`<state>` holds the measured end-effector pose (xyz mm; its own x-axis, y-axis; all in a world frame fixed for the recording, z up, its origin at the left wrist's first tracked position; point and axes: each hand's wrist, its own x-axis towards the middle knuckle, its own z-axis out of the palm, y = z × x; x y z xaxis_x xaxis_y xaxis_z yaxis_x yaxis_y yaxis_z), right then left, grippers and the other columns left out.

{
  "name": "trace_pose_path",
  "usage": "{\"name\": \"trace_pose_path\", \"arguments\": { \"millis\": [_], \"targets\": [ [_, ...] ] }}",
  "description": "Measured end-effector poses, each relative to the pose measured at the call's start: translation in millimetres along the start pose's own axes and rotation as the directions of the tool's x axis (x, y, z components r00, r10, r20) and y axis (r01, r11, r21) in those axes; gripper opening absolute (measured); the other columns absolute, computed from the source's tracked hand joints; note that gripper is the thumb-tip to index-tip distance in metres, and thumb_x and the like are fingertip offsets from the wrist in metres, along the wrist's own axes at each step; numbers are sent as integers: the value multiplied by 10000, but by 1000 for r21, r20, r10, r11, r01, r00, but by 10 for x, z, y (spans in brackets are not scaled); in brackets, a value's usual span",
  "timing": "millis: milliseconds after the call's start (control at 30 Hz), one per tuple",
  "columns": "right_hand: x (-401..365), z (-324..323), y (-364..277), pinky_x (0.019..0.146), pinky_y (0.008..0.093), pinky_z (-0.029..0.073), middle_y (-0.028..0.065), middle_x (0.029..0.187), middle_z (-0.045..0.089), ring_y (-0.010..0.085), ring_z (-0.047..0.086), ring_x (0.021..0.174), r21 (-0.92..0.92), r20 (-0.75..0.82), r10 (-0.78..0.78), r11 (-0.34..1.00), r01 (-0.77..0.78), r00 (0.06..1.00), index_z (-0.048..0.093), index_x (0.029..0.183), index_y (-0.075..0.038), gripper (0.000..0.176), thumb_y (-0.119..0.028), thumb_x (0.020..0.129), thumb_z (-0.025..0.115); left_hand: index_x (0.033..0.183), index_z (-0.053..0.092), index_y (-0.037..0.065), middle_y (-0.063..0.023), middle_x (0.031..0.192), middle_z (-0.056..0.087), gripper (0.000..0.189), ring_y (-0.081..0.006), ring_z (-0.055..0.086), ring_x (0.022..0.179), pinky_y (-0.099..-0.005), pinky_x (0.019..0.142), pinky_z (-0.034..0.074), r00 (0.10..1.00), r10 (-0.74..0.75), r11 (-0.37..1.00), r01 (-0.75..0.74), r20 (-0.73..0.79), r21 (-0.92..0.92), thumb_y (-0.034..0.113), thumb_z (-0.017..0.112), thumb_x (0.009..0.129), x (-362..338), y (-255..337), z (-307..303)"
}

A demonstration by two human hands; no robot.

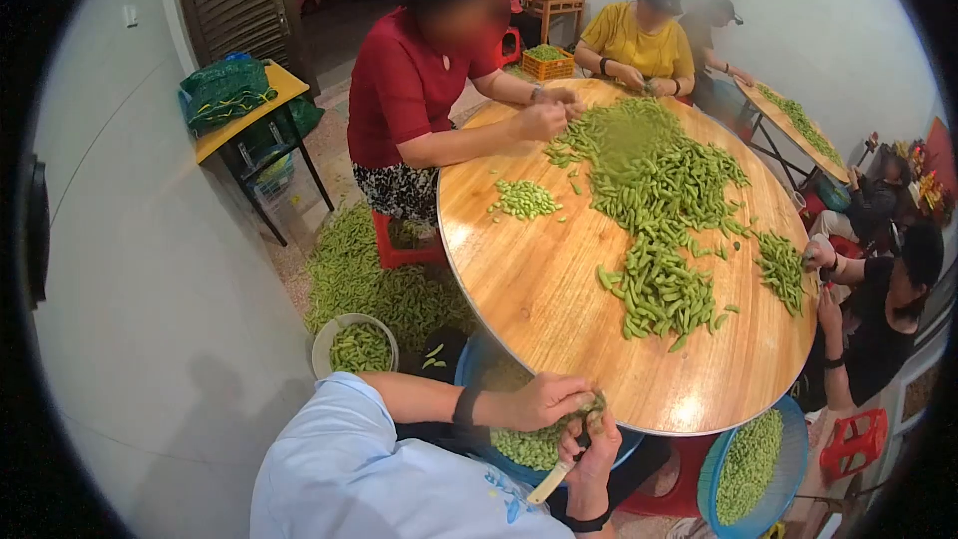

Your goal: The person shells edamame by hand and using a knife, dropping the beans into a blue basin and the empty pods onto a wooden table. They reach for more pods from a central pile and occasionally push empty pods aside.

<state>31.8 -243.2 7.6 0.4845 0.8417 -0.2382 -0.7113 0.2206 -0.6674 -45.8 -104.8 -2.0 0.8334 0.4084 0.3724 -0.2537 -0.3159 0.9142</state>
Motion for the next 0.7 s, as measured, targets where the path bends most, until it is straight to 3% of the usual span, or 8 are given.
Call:
{"name": "trace_pose_path", "arguments": {
  "millis": [133,200,267,400,533,600,667,700],
  "targets": [
    [114,0,40,337,191,317,22,656,500,85,426,420,-317,-79,-234,928,198,969,556,1038,-35,148,-133,944,496,983,584,-1,-120,760,610,149,-229,625,651,-325,606,481,998,5,997,0,64,-80,132,533,941,-35,107,1],
    [164,-131,70,354,191,332,22,651,519,81,455,439,-315,-95,-266,922,224,959,573,982,-16,110,-77,936,495,980,583,-6,-101,725,596,150,-193,609,622,-306,581,473,992,121,992,-122,20,17,132,549,930,-56,78,29],
    [178,-303,123,374,192,343,16,663,537,69,462,452,-555,23,-350,775,303,937,574,962,-7,88,-39,916,506,994,583,-7,-72,708,589,163,-124,583,610,-276,557,458,973,-185,977,198,141,-85,138,559,923,-79,155,-45],
    [115,-252,45,456,205,394,2,655,556,56,505,515,-649,-2,-311,723,236,950,599,960,14,115,-24,861,555,1013,597,2,-23,759,617,166,-72,564,633,-241,565,465,880,-406,880,449,248,-154,132,576,911,-117,97,-65],
    [88,-335,112,486,256,410,17,630,539,73,529,557,-760,63,-420,568,317,905,611,953,13,127,-50,846,586,992,562,-36,-54,785,618,141,-83,606,671,-235,584,491,933,-326,922,349,154,-167,42,554,876,-139,45,47],
    [30,-231,63,482,282,410,62,607,526,118,537,526,-828,221,-547,332,452,807,604,918,14,116,-70,838,612,992,545,-38,-62,811,600,159,-96,584,705,-253,603,478,915,-368,906,392,164,-160,35,541,851,-122,44,115],
    [58,-291,97,471,346,414,134,609,535,279,555,507,-869,275,-608,175,463,745,575,834,11,103,-51,778,635,1057,537,-20,-35,883,583,222,-92,545,834,-255,717,472,935,-348,935,352,75,-46,40,533,843,-144,28,178],
    [40,-258,80,469,348,411,135,604,535,298,555,513,-858,262,-601,215,468,755,568,822,10,95,-46,773,627,1022,522,-23,-58,841,556,221,-107,525,813,-266,693,458,921,-385,916,390,64,-95,30,494,809,-126,38,208]
  ]
}}
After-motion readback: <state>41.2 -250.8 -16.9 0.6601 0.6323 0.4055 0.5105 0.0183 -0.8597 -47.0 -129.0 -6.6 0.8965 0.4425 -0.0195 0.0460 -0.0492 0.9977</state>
